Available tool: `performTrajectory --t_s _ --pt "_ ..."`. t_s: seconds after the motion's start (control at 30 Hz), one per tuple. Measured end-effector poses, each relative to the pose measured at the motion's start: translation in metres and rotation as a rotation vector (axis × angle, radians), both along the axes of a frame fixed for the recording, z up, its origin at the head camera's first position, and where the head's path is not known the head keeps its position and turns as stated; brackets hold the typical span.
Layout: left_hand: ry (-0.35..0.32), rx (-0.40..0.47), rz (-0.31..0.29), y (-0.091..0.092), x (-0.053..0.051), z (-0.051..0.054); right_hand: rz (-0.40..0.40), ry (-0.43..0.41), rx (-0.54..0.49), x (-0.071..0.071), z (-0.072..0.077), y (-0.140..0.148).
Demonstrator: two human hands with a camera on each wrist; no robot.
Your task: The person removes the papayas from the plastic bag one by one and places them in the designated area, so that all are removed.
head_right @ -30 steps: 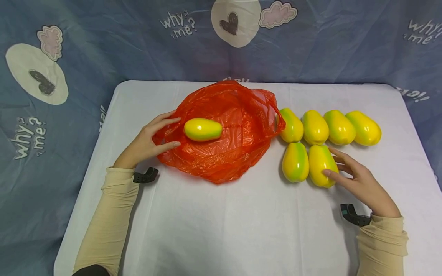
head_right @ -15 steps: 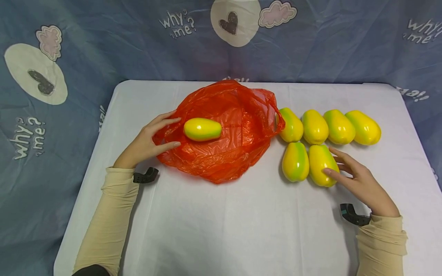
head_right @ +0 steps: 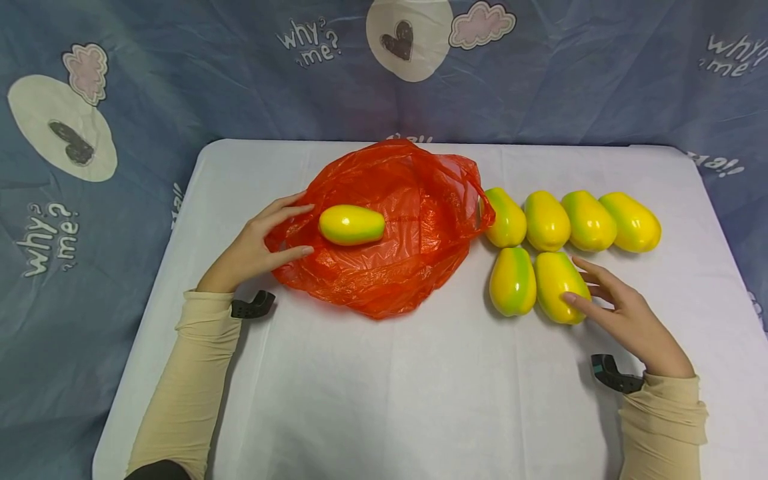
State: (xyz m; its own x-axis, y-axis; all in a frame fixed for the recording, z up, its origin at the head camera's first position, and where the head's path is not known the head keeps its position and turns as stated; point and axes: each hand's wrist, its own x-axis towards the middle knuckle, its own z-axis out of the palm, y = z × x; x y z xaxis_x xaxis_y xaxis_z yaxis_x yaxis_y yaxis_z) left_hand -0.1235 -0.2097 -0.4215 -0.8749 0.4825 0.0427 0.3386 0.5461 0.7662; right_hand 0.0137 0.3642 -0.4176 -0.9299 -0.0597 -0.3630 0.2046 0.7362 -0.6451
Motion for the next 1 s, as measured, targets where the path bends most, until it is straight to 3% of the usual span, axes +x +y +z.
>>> performTrajectory --t_s 0.63,1.0 --pt "0.002 0.003 0.004 0.0 0.001 0.0 0.006 0.055 0.044 -0.002 0.002 0.006" --pt "0.0 0.004 0.003 0.001 0.0 0.001 -0.031 0.167 0.107 -0.007 0.018 0.008"
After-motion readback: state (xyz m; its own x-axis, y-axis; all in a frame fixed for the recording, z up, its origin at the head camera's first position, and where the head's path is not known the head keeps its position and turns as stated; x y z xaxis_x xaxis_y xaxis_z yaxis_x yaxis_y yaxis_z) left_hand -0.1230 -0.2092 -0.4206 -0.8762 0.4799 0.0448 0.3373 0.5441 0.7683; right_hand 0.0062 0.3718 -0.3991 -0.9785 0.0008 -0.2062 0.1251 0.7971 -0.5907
